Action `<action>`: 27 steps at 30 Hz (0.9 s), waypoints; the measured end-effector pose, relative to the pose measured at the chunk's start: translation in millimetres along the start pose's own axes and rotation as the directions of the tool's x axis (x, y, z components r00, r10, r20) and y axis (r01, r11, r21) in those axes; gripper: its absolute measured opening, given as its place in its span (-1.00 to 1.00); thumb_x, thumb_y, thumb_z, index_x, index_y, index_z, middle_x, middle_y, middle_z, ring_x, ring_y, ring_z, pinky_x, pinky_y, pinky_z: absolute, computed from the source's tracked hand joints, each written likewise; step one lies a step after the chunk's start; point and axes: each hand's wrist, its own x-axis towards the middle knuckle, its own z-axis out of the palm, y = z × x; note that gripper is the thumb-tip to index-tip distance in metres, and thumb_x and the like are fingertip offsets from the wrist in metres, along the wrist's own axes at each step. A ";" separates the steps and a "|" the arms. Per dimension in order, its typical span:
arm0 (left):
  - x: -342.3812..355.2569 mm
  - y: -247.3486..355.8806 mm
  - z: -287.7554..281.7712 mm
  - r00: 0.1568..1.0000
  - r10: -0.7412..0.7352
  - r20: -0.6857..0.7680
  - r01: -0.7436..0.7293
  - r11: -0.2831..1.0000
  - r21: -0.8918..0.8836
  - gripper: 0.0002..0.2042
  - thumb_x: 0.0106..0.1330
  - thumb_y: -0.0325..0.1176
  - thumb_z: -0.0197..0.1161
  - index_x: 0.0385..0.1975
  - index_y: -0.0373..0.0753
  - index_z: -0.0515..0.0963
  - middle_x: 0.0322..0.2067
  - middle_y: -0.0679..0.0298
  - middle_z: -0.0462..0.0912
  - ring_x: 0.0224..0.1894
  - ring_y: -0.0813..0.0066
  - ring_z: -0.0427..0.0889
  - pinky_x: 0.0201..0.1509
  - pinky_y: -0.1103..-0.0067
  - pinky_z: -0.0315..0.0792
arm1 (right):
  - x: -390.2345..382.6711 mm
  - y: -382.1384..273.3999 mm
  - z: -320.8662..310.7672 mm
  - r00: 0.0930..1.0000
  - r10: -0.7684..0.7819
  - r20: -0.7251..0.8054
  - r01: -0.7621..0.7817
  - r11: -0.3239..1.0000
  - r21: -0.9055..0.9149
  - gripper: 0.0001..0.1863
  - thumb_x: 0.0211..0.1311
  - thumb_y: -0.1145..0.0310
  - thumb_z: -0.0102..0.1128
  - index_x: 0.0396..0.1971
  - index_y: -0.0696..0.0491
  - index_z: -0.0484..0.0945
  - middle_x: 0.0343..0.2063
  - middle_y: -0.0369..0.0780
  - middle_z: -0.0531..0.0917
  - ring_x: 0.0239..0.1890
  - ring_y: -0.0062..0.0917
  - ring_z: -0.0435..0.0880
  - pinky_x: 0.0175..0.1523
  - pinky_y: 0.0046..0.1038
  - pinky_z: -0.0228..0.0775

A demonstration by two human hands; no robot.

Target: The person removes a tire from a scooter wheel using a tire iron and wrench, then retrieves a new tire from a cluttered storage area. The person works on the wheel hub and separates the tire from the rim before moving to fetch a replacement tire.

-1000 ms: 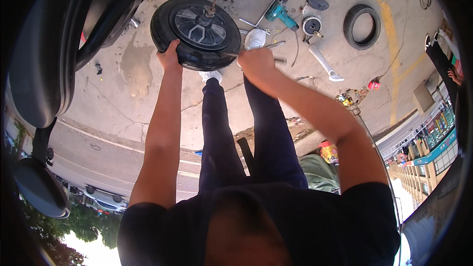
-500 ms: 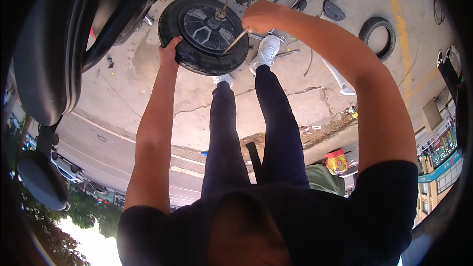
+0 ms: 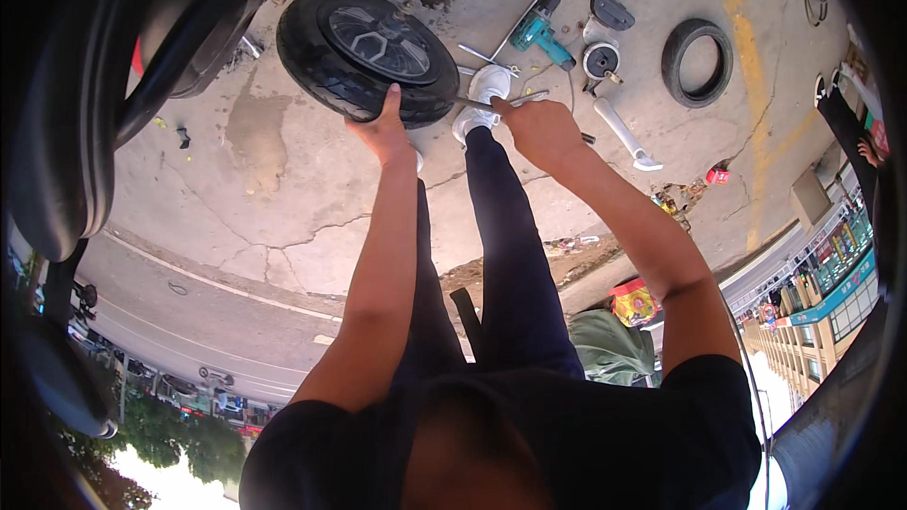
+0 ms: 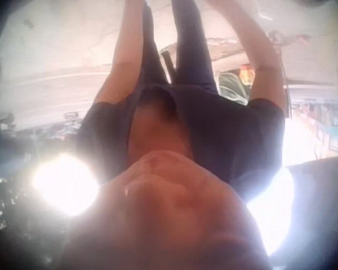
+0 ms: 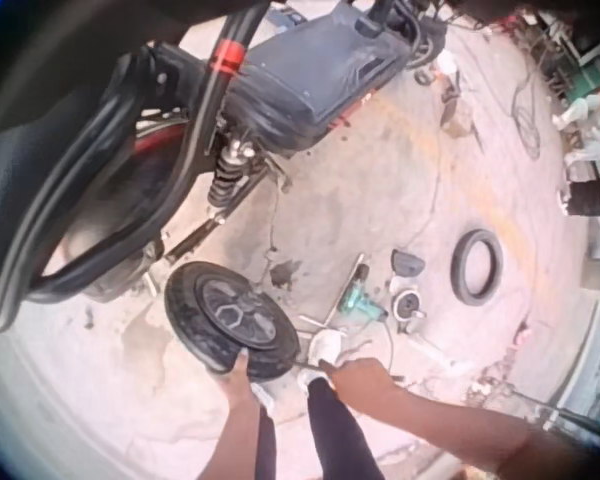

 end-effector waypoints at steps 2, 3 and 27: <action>10.0 2.4 -2.4 1.000 -0.016 0.010 0.016 1.000 0.004 -0.19 -0.06 -0.42 0.49 0.16 -0.41 0.10 0.11 0.07 0.33 0.09 0.30 0.36 0.22 0.46 0.23 | -6.9 -2.0 -3.8 1.000 0.020 0.008 -0.020 1.000 -0.006 -0.60 0.09 0.43 0.04 0.00 -0.03 0.49 -0.61 -0.18 0.61 -0.50 -0.32 0.64 -0.45 -0.27 0.42; 17.2 7.2 -1.1 1.000 -0.013 0.012 0.014 1.000 -0.016 -0.19 -0.06 -0.41 0.49 0.16 -0.42 0.10 0.10 0.07 0.33 0.09 0.30 0.36 0.22 0.46 0.24 | -8.4 -1.9 -15.1 1.000 0.023 0.011 -0.023 1.000 -0.020 -0.59 0.08 0.44 0.04 0.00 -0.01 0.48 -0.61 -0.18 0.61 -0.50 -0.32 0.64 -0.45 -0.28 0.42; 72.4 40.0 -30.5 0.982 0.028 -0.187 -0.019 0.999 0.048 -0.19 -0.09 -0.60 0.33 0.21 -0.30 0.04 0.09 0.09 0.32 0.04 0.25 0.41 0.11 0.41 0.37 | 56.2 -93.5 -20.0 0.992 0.013 -0.122 0.002 0.993 0.122 -0.75 -0.07 0.45 0.15 -0.31 0.10 0.62 -0.61 -0.20 0.63 -0.54 -0.37 0.67 -0.50 -0.37 0.50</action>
